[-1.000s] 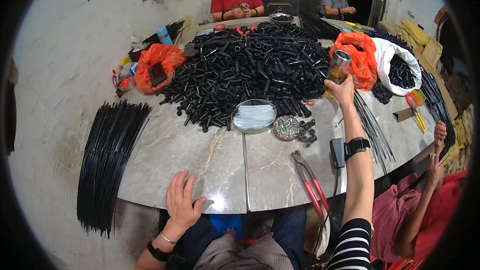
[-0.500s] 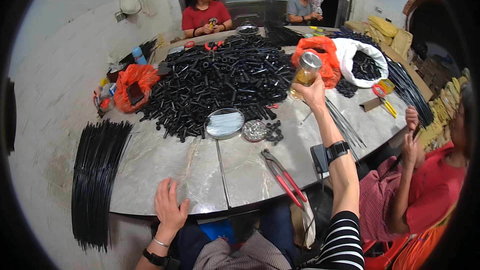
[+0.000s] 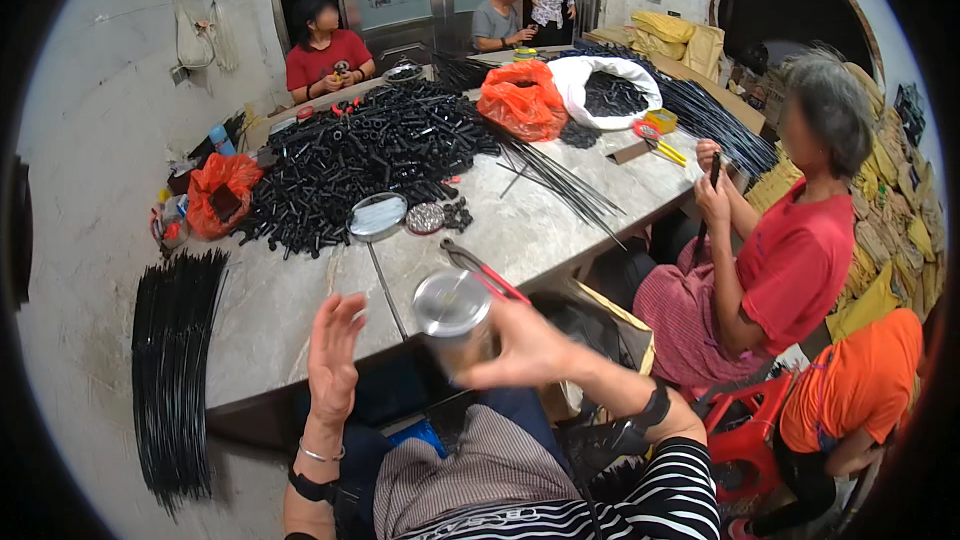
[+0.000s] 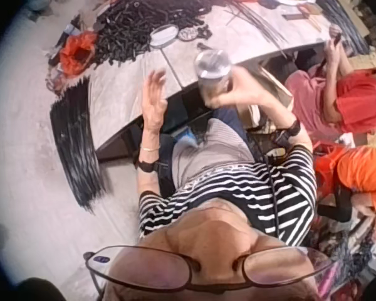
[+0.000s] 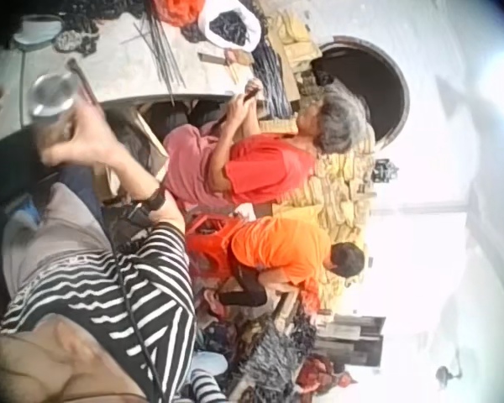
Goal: Assembling small plastic components onto black rods and securing them.
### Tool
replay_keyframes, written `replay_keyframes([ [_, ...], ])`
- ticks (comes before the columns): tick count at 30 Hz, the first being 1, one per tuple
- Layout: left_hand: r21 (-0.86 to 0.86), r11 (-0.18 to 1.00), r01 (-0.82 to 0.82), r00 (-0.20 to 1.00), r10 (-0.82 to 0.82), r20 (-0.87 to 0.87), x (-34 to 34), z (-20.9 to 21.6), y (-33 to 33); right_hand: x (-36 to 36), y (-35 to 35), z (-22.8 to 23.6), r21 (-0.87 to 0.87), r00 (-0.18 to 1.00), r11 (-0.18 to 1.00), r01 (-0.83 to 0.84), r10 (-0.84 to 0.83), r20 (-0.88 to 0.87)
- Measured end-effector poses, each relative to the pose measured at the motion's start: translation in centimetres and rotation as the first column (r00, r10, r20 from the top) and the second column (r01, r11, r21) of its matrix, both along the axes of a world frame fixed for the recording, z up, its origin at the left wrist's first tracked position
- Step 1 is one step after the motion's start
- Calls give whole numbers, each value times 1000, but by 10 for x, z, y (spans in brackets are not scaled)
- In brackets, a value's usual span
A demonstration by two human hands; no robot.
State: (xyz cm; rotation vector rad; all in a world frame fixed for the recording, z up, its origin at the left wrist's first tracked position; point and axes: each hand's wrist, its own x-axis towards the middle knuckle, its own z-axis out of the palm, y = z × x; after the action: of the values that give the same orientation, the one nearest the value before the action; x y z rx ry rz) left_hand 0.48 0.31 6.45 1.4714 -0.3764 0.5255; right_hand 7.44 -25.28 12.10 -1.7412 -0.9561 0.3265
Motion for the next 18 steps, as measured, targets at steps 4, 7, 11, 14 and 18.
replay_keyframes([
  [4,40,786,617,784,-609,-122,-27,38,-15,-58,18,-25,-15,980,990,-143,139,-143],
  [7,-63,757,650,737,-648,-191,-50,39,-12,-81,30,-35,10,967,974,-226,226,-119],
  [11,-36,767,640,744,-631,-222,-75,44,-3,-96,40,-46,-26,957,959,-283,280,-80],
  [14,-4,800,600,789,-593,-162,-85,34,-4,-104,43,-49,-13,947,951,-310,307,-91],
  [18,160,912,377,925,-360,-124,-94,38,-12,-106,44,-52,14,977,977,-212,212,-33],
])
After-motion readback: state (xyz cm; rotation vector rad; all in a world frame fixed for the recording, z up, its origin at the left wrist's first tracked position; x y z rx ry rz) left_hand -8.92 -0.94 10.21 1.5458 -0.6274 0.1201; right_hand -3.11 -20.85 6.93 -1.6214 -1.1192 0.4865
